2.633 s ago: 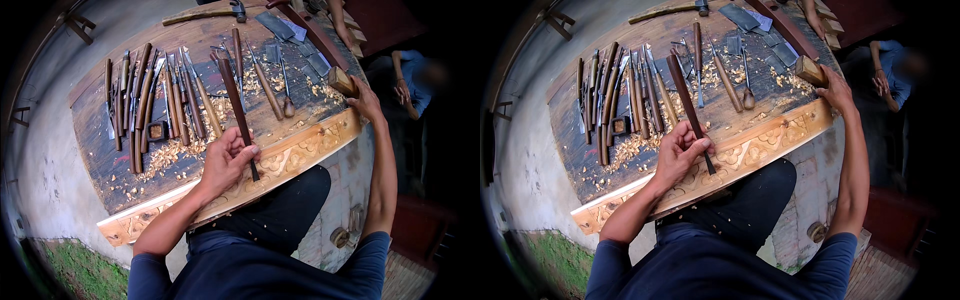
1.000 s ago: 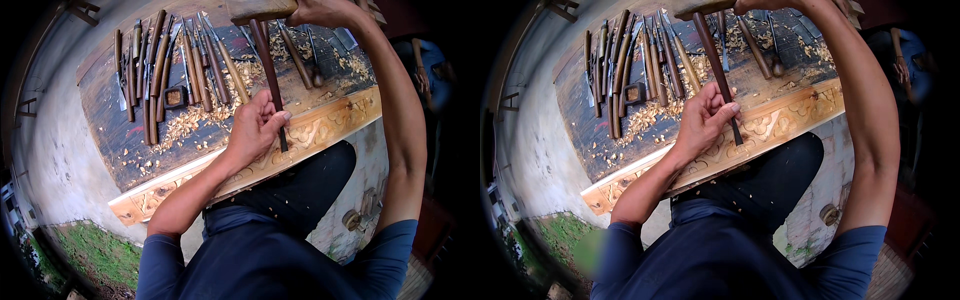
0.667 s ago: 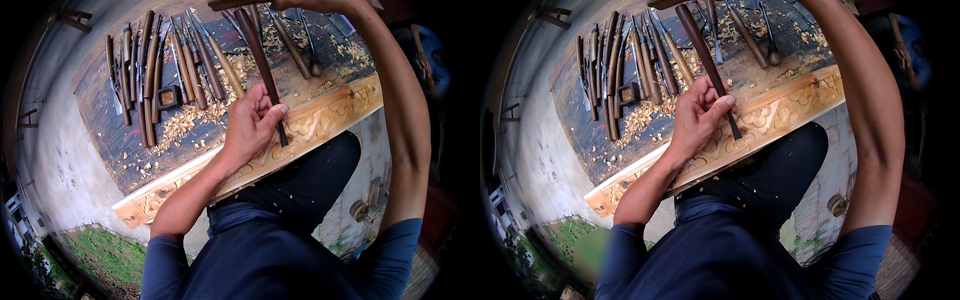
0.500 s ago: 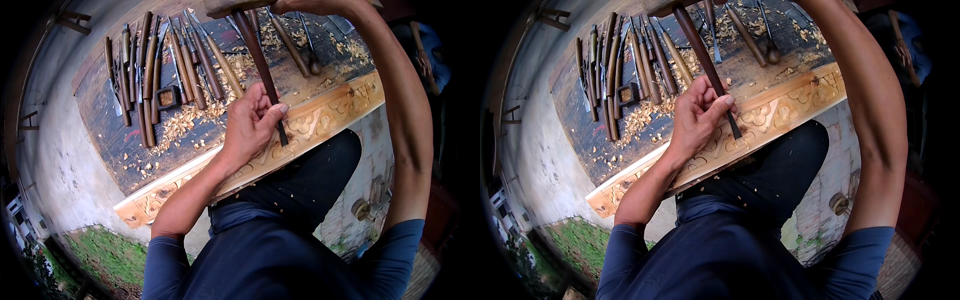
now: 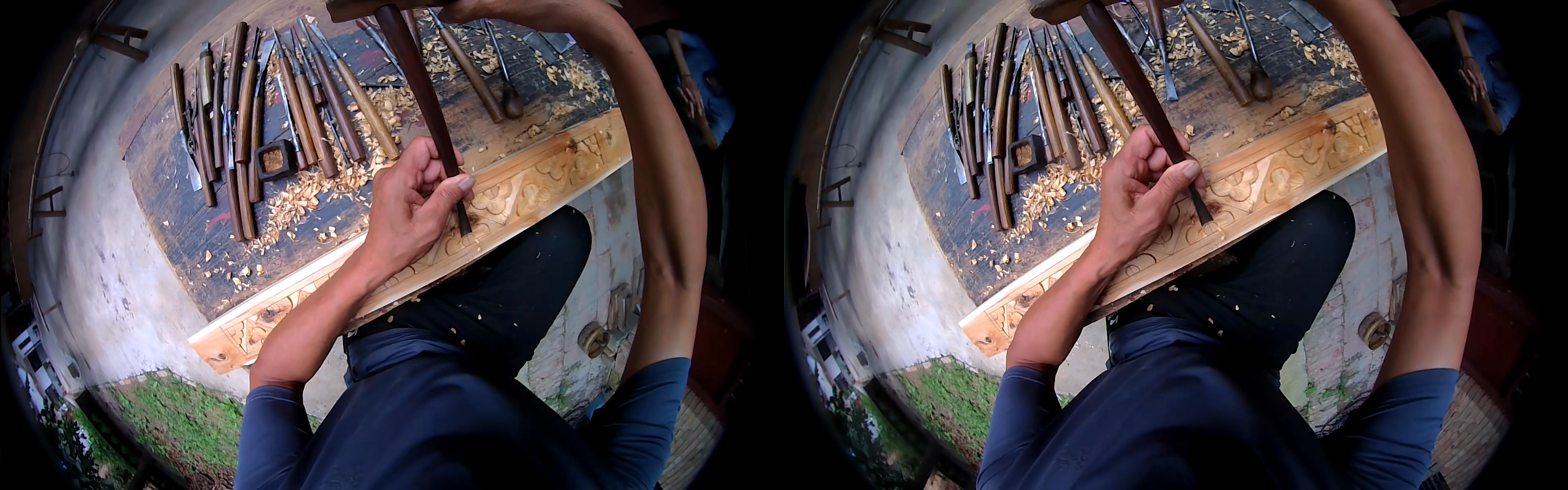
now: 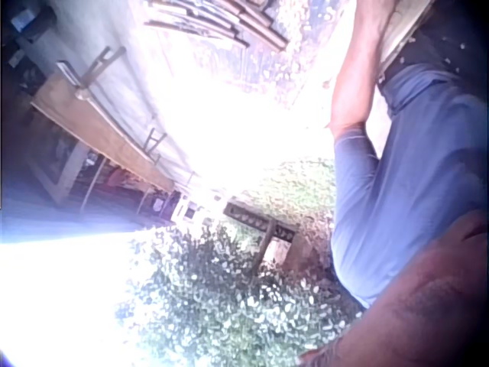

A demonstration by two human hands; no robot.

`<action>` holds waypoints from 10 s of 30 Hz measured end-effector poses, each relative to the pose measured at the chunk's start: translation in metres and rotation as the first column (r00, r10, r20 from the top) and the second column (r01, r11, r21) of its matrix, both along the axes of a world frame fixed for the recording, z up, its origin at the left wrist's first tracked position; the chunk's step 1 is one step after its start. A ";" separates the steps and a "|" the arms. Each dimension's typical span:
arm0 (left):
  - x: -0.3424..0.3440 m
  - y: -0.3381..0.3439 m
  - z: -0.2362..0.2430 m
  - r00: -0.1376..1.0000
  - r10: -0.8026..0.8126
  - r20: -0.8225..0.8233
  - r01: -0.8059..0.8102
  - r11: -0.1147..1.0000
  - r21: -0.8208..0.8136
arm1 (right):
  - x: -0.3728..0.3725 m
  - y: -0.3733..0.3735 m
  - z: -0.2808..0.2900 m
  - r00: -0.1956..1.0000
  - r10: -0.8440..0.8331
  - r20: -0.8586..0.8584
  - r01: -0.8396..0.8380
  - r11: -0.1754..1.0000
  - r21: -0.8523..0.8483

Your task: The person carves a decorative floral pattern into a long wooden plank using a chisel and a wooden mallet. They repeatedly position the chisel and strike it to remove wood shavings, occasionally brushing away debris with their hand.

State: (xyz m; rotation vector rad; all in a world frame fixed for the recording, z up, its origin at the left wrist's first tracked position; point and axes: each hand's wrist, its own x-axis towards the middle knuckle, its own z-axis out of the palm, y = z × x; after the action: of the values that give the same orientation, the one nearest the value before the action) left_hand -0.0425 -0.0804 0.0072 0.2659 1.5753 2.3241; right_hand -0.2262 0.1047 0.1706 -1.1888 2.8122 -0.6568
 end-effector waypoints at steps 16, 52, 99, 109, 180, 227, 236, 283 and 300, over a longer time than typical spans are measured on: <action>0.005 -0.004 0.001 0.982 0.139 0.129 -0.131 0.989 -0.074 | 0.009 -0.016 -0.005 0.995 -0.091 0.046 0.090 0.996 0.026; 0.015 -0.020 0.001 0.993 0.117 -0.016 -0.118 0.973 -0.196 | -0.011 -0.094 0.025 0.951 0.114 -0.288 -0.043 0.970 0.240; 0.021 -0.023 0.005 0.994 0.112 0.008 -0.107 0.967 -0.233 | 0.014 -0.111 0.024 0.859 0.256 -0.444 -0.109 0.938 0.330; 0.009 -0.016 0.005 0.998 0.011 0.066 -0.002 0.991 -0.134 | 0.037 -0.034 0.028 0.934 -0.123 -0.336 0.125 0.992 -0.016; -0.026 0.026 0.014 0.928 -0.327 -0.182 0.209 0.856 -0.472 | 0.055 0.086 -0.014 0.905 -0.412 -0.105 0.385 0.898 -0.213; 0.065 -0.019 0.024 0.833 -0.315 -0.454 0.001 0.823 -0.568 | 0.180 0.095 -0.148 0.461 -0.833 -0.306 0.804 0.538 -0.252; 0.090 -0.037 0.023 0.997 -0.061 0.039 0.071 0.926 -0.370 | 0.179 0.099 -0.150 0.470 -0.819 -0.328 0.794 0.555 -0.249; 0.005 -0.007 0.006 0.994 0.089 0.056 -0.084 0.992 -0.093 | 0.041 -0.001 -0.032 0.869 -0.267 -0.417 0.321 0.945 0.064; 0.003 -0.009 0.004 0.995 0.097 0.008 -0.095 0.987 -0.130 | -0.023 -0.072 0.016 0.963 0.184 -0.194 -0.062 0.858 0.510</action>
State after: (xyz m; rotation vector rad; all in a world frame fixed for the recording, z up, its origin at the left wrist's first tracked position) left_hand -0.0395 -0.0890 0.0108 0.1448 1.7599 2.2758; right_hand -0.2490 0.0327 0.1863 -1.3845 2.7790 0.2408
